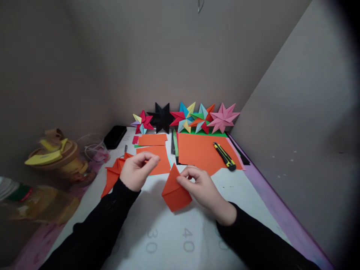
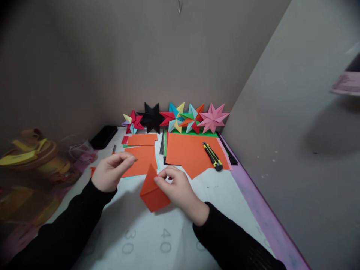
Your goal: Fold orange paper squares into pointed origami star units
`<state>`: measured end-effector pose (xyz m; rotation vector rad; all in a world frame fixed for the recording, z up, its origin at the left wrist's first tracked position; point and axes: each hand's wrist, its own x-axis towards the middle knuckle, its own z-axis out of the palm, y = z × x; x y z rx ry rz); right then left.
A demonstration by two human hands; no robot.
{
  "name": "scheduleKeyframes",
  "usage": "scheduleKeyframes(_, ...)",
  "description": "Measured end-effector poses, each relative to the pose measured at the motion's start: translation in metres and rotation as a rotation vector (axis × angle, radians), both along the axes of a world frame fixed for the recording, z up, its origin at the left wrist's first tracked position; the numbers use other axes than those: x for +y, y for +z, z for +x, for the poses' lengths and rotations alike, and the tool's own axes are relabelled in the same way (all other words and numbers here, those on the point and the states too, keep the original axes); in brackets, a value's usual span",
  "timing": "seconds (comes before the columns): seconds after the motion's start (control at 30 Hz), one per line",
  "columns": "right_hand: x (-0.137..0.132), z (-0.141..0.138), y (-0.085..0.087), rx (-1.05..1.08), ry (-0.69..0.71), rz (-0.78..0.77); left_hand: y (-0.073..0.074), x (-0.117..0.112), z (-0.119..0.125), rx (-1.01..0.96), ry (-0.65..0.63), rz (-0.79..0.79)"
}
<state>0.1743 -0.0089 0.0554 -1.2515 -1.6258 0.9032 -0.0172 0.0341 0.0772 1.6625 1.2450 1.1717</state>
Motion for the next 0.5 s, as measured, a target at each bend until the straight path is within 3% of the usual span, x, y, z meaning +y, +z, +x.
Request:
scheduleKeyframes(0.17, 0.003, 0.006, -0.006, 0.220, -0.134, 0.027, -0.012, -0.014, 0.020, 0.259, -0.216, 0.079)
scheduleKeyframes(0.37, 0.005, 0.008, -0.009, 0.355, -0.202, 0.101, -0.014, -0.015, 0.023, 0.205, -0.221, 0.079)
scheduleKeyframes(0.5, 0.016, 0.021, -0.004, 0.603, -0.304, 0.138, -0.013, -0.008, 0.015, 0.166, -0.211, 0.018)
